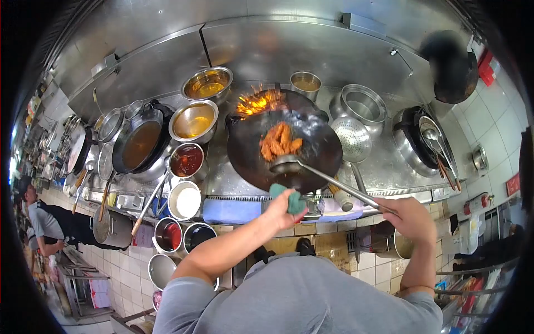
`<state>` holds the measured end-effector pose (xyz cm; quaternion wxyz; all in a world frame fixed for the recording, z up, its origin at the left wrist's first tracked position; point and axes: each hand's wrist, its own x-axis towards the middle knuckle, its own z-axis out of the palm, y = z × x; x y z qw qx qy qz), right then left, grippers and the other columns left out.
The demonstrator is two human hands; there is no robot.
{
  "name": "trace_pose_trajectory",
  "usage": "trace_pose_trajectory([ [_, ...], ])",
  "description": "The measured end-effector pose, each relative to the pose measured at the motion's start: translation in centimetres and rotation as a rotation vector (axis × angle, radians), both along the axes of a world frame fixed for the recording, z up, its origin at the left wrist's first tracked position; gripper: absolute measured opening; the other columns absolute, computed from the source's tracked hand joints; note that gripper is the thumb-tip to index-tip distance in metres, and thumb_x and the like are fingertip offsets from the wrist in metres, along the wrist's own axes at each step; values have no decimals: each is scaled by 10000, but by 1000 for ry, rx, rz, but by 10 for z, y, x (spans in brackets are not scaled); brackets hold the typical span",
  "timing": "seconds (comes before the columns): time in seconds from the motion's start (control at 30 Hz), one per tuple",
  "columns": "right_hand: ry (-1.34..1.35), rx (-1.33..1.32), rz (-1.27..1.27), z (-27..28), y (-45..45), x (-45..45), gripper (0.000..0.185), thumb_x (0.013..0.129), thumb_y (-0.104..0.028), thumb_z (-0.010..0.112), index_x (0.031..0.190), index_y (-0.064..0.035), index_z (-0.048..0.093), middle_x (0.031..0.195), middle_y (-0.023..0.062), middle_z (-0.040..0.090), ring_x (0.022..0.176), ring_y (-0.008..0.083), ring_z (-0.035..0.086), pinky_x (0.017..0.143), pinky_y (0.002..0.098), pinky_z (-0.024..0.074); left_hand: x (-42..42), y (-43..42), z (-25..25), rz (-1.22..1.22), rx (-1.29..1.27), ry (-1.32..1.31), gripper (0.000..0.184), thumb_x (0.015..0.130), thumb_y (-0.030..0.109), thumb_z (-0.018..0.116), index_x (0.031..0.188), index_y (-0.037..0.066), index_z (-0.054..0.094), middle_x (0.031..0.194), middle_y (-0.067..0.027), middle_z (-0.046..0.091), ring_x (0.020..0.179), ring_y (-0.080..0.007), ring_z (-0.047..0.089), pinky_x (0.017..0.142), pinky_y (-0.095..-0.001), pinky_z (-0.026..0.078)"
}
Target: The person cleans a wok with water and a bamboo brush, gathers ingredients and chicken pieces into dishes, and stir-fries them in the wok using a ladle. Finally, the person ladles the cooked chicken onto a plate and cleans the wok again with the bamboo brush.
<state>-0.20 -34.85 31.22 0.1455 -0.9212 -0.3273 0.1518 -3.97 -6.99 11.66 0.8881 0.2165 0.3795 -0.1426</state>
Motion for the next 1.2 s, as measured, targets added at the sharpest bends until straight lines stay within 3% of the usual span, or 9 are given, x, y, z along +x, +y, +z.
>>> trace_pose_trajectory([
  [0.13, -79, -56, 15, -6, 7, 9, 382, 799, -151, 582, 1179, -189, 586, 802, 139, 642, 731, 338, 606, 667, 426, 471, 19, 8, 26, 29, -7, -58, 163, 884, 311, 532, 927, 158, 566, 838, -41, 583, 784, -202, 573, 758, -420, 513],
  [0.37, -247, 7, -150, -112, 86, 42, 382, 841, -157, 550, 1222, -174, 556, 872, 175, 637, 769, 364, 601, 680, 428, 478, 20, -3, -104, 40, 72, -8, 198, 864, 220, 563, 1034, 137, 509, 988, -61, 551, 885, -235, 547, 779, -472, 488],
  [0.5, -234, 34, -191, -114, 68, 19, 412, 838, -127, 555, 1248, -167, 525, 904, 170, 638, 797, 365, 604, 688, 433, 477, 10, -11, -71, 73, -17, -4, 161, 862, 189, 538, 1012, 136, 518, 961, -60, 554, 885, -227, 541, 785, -466, 484],
  [0.63, -131, 208, -233, -142, 30, -25, 490, 820, -120, 581, 1290, -198, 469, 867, 165, 626, 776, 365, 607, 676, 438, 481, 60, 20, -49, 131, 73, -66, 99, 836, 249, 549, 818, 153, 535, 774, -26, 547, 702, -207, 550, 689, -405, 502],
  [0.73, -139, 197, -221, -141, 17, -35, 544, 825, -141, 568, 1338, -236, 413, 839, 149, 612, 745, 364, 602, 657, 443, 484, 87, 39, -69, 122, 142, -91, 144, 832, 284, 560, 841, 146, 521, 787, -15, 528, 701, -192, 541, 625, -368, 507],
  [0.93, -78, -269, -99, -113, 6, -2, 559, 863, -157, 495, 1393, -179, 317, 805, 185, 604, 703, 364, 599, 631, 461, 477, 55, 56, -74, -41, -190, -88, 453, 771, 534, 642, 899, 113, 534, 809, -65, 590, 657, -162, 577, 572, -281, 496],
  [1.0, -153, -210, -102, -114, 5, 24, 548, 861, -162, 496, 1383, -177, 334, 785, 181, 607, 706, 361, 601, 637, 466, 475, 19, 40, -79, -176, -152, -280, 376, 815, 418, 640, 981, 92, 553, 837, -71, 604, 692, -180, 589, 603, -303, 508],
  [1.1, -182, -294, -150, -135, 40, 59, 560, 839, -103, 470, 1382, -153, 340, 840, 194, 621, 777, 370, 608, 683, 470, 475, -22, 16, -98, -161, 39, -204, 278, 841, 260, 622, 1041, 79, 557, 869, -79, 615, 746, -206, 603, 643, -339, 518],
  [1.2, -177, -103, -129, -192, 98, 81, 577, 830, -107, 474, 1386, -108, 318, 886, 224, 614, 824, 383, 604, 719, 472, 471, -48, 15, -126, -100, 77, -127, 236, 819, 125, 598, 1040, 56, 554, 902, -96, 619, 799, -229, 606, 690, -375, 522],
])
